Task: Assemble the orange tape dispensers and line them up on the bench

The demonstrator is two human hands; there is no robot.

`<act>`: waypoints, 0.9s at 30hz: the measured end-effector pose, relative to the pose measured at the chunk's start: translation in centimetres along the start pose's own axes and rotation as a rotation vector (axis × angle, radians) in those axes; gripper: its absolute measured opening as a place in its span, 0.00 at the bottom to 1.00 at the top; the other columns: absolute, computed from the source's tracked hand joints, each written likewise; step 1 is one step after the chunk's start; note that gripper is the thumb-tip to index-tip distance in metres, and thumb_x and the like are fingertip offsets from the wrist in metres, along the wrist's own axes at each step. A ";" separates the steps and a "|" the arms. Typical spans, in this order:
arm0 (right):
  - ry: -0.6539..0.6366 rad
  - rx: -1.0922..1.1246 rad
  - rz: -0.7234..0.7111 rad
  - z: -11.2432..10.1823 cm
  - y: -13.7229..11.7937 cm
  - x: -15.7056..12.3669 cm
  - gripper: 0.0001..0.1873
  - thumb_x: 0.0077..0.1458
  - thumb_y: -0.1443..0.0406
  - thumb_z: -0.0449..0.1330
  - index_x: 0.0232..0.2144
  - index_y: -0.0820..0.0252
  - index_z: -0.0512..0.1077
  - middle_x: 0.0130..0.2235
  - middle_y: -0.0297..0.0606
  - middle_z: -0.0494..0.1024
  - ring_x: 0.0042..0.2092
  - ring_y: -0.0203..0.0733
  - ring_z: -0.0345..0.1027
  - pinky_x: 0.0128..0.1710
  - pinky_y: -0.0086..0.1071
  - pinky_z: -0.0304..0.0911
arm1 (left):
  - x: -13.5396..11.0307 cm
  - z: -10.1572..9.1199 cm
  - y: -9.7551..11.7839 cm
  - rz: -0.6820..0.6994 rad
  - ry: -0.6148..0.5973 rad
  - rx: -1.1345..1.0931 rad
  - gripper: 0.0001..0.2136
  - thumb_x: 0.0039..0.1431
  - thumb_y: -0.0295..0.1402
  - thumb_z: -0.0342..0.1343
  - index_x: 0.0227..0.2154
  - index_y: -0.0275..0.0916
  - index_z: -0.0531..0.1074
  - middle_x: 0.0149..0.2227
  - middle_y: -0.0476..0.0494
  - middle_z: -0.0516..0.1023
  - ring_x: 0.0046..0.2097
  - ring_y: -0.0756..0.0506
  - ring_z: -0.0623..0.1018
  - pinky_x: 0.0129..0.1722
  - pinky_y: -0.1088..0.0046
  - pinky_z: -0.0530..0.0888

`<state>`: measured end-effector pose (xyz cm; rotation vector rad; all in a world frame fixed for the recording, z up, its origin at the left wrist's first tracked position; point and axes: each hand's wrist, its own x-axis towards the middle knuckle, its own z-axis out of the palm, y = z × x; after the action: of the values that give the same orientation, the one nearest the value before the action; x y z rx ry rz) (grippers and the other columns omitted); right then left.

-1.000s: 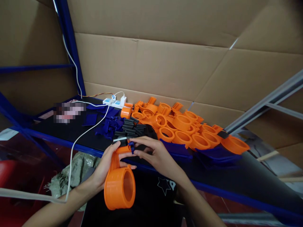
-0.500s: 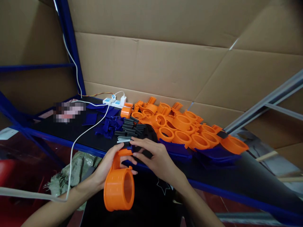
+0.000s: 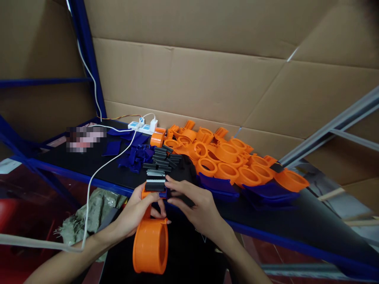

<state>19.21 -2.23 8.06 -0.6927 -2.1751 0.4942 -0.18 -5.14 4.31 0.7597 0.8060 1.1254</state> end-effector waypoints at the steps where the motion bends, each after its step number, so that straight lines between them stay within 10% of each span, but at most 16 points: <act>1: -0.007 0.016 0.021 -0.1 0.0 -0.1 0.22 0.61 0.71 0.62 0.56 0.51 0.73 0.57 0.41 0.77 0.47 0.41 0.78 0.49 0.35 0.75 | 0.0 -0.1 -0.1 0.022 -0.006 0.017 0.14 0.59 0.34 0.60 0.46 0.40 0.65 0.24 0.50 0.79 0.23 0.46 0.79 0.29 0.62 0.82; 27: 0.003 -0.220 -0.154 0.1 -1.5 -0.7 0.24 0.63 0.75 0.56 0.59 0.56 0.69 0.61 0.46 0.72 0.58 0.47 0.71 0.58 0.42 0.70 | -0.4 -0.2 0.1 0.250 -0.053 0.201 0.13 0.62 0.35 0.60 0.46 0.41 0.68 0.25 0.49 0.78 0.27 0.46 0.79 0.35 0.68 0.79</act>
<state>19.04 -3.83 8.36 -0.6342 -2.2797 0.1756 -0.46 -5.44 4.35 1.0774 0.8018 1.2523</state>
